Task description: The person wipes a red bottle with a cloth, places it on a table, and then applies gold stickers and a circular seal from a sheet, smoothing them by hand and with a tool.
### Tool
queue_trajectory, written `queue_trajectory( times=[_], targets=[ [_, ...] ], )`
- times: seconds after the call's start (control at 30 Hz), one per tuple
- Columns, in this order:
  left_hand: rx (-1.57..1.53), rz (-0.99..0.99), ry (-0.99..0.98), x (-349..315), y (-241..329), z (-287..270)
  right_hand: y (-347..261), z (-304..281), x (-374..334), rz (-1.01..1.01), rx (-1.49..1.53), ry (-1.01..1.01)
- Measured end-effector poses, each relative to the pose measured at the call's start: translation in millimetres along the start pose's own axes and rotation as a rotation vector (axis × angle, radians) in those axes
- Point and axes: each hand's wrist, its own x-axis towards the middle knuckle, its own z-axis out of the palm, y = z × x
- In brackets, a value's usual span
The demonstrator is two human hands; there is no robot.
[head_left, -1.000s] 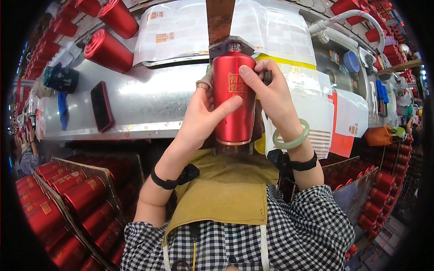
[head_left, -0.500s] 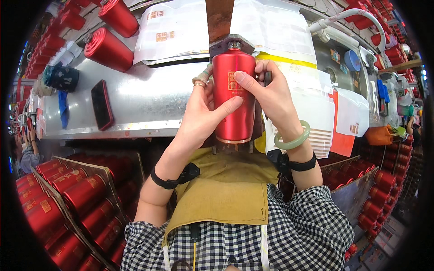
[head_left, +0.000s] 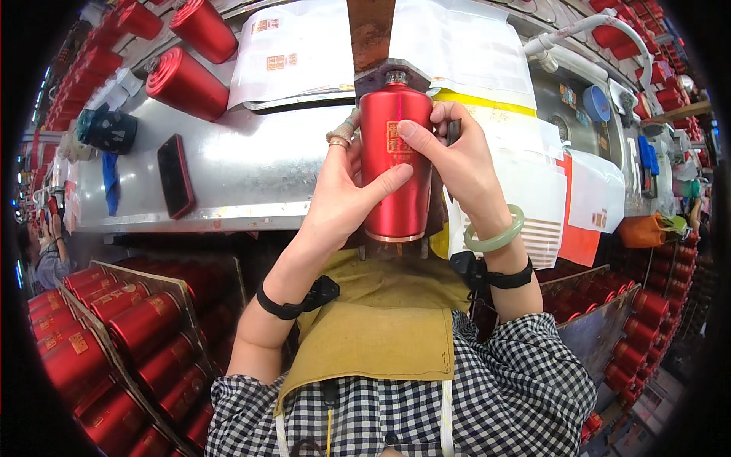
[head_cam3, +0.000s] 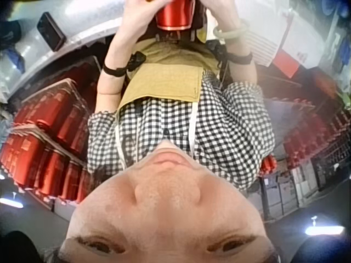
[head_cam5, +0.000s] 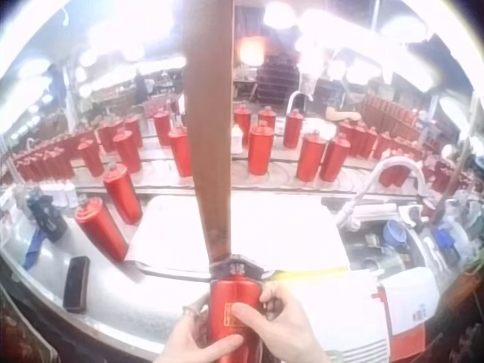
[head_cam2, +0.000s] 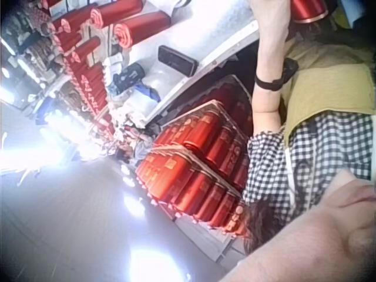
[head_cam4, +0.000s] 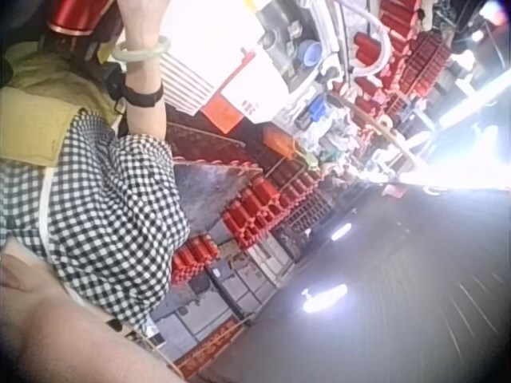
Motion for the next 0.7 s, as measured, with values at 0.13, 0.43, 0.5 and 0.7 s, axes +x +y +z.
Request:
queue_trajectory(
  times=[0.13, 0.43, 0.5, 0.7],
  targets=[
    [0.003, 0.006, 0.005, 0.0, -0.4, 0.7, 0.6, 0.3, 0.2, 0.006, -0.015, 0.017],
    [0.044, 0.024, -0.008, -1.1, 1.4, -1.0, 2.4, -8.8, 0.7, 0.049, -0.060, -0.037],
    [-0.232, -0.085, -0.035, -0.4, 7.9, -2.2, 1.9, -10.6, -2.3, 0.019, 0.046, 0.001],
    [-0.144, -0.064, -0.016, -6.8, 4.8, -1.0, 8.2, -29.1, -34.6, -0.091, 0.114, 0.111]
  ],
)
